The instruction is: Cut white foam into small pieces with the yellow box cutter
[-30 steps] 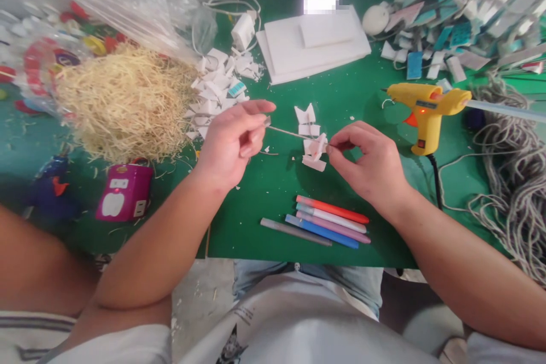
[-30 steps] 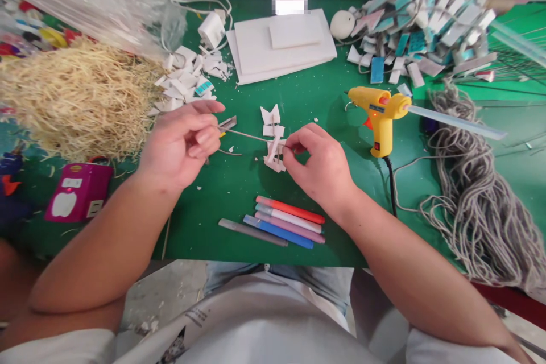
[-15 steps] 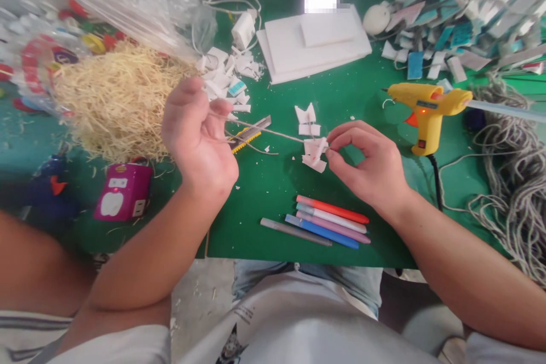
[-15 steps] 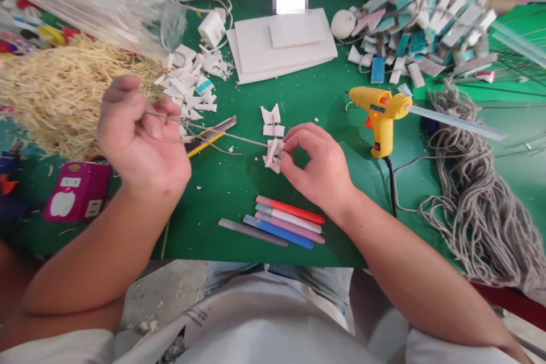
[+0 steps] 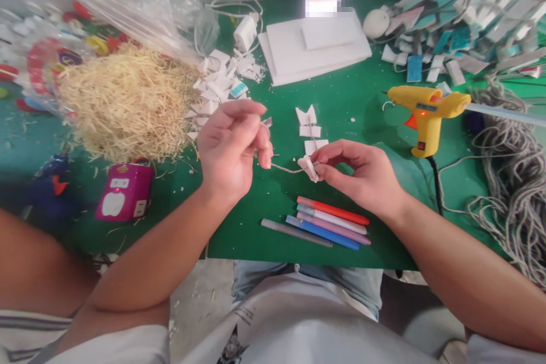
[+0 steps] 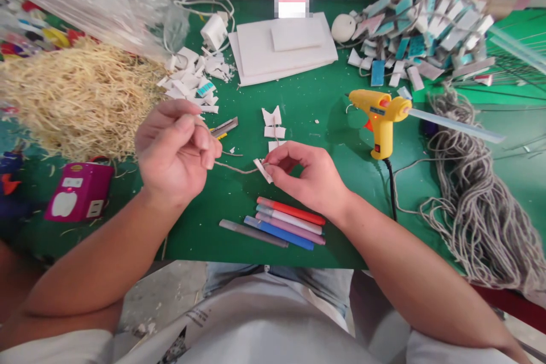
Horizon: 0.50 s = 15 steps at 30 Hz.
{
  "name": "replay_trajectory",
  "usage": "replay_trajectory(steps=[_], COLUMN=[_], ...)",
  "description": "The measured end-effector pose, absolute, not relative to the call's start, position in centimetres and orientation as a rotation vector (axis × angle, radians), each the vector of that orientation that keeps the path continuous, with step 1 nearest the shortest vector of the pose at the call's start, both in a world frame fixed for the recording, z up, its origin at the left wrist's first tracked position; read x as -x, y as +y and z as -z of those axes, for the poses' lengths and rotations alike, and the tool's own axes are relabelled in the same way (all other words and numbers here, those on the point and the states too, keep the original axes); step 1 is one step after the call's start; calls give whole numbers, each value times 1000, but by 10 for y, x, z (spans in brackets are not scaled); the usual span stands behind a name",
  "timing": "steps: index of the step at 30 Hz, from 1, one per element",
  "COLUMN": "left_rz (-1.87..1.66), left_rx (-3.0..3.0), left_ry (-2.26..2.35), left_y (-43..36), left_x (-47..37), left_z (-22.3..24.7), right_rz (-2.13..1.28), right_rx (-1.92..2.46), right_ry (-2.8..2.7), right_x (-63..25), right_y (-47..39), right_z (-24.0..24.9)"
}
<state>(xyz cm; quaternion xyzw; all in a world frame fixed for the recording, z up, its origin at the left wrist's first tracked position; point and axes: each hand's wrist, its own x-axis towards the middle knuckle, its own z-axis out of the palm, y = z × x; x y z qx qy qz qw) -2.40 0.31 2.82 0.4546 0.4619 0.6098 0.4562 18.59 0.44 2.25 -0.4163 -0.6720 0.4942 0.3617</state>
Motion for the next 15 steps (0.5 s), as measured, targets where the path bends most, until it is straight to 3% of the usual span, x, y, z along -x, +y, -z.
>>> replay_trajectory(steps=[6,15], left_rz=[-1349,-1280], left_rx=[-1232,-1496], left_ry=[874,1075], left_y=[-6,-12], left_x=[18,15], left_z=[-22,-18], right_rz=[-1065,-773], right_rx=[1125,997], right_ry=[-1830,-2024], right_x=[-187,-194], right_y=[4,6], right_z=[-20,-16])
